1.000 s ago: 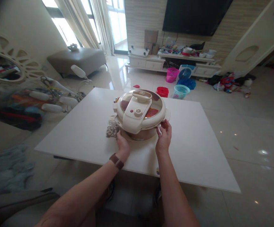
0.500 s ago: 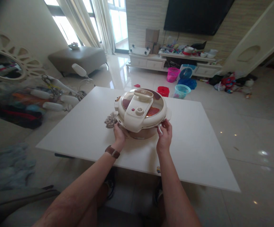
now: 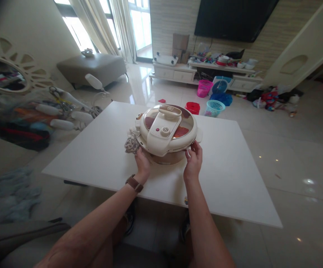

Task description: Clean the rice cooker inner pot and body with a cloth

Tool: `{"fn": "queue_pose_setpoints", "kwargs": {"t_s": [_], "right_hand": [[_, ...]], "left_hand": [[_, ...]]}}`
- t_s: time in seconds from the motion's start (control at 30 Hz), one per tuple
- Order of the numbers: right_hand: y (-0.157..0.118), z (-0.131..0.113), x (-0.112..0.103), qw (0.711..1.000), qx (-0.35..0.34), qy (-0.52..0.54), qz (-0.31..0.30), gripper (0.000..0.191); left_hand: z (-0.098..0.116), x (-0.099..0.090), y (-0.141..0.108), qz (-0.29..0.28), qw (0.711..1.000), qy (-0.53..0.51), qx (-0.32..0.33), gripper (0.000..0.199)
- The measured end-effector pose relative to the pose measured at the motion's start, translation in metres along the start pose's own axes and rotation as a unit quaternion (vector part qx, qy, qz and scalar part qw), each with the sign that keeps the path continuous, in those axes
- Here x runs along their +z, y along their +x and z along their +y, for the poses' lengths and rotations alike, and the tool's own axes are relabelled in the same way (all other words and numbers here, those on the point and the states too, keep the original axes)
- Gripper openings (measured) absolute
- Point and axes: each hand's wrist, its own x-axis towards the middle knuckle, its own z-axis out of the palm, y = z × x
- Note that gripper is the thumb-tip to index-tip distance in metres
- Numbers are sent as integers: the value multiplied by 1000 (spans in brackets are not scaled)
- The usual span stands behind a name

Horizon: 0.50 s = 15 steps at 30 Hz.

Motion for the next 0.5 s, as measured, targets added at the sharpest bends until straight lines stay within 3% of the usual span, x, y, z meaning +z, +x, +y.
{"fn": "queue_pose_setpoints", "kwargs": {"t_s": [0.2,0.3,0.4,0.5], "right_hand": [[0,-1,-4,1000,8,12,-18,51],[0,-2,-6,1000,16,13,-24,51],[2,-2,-7,999,21,14,-25,51],[3,-2,-6,1000,20,9,-19,52]], "left_hand": [[-7,-4,63,-2,999,4,-47,34],[-8,-9,87,-18,993,4,-117,31],[-7,-7,85,-22,991,-13,-132,33],[-10,-2,56,-7,996,-40,-76,37]]}}
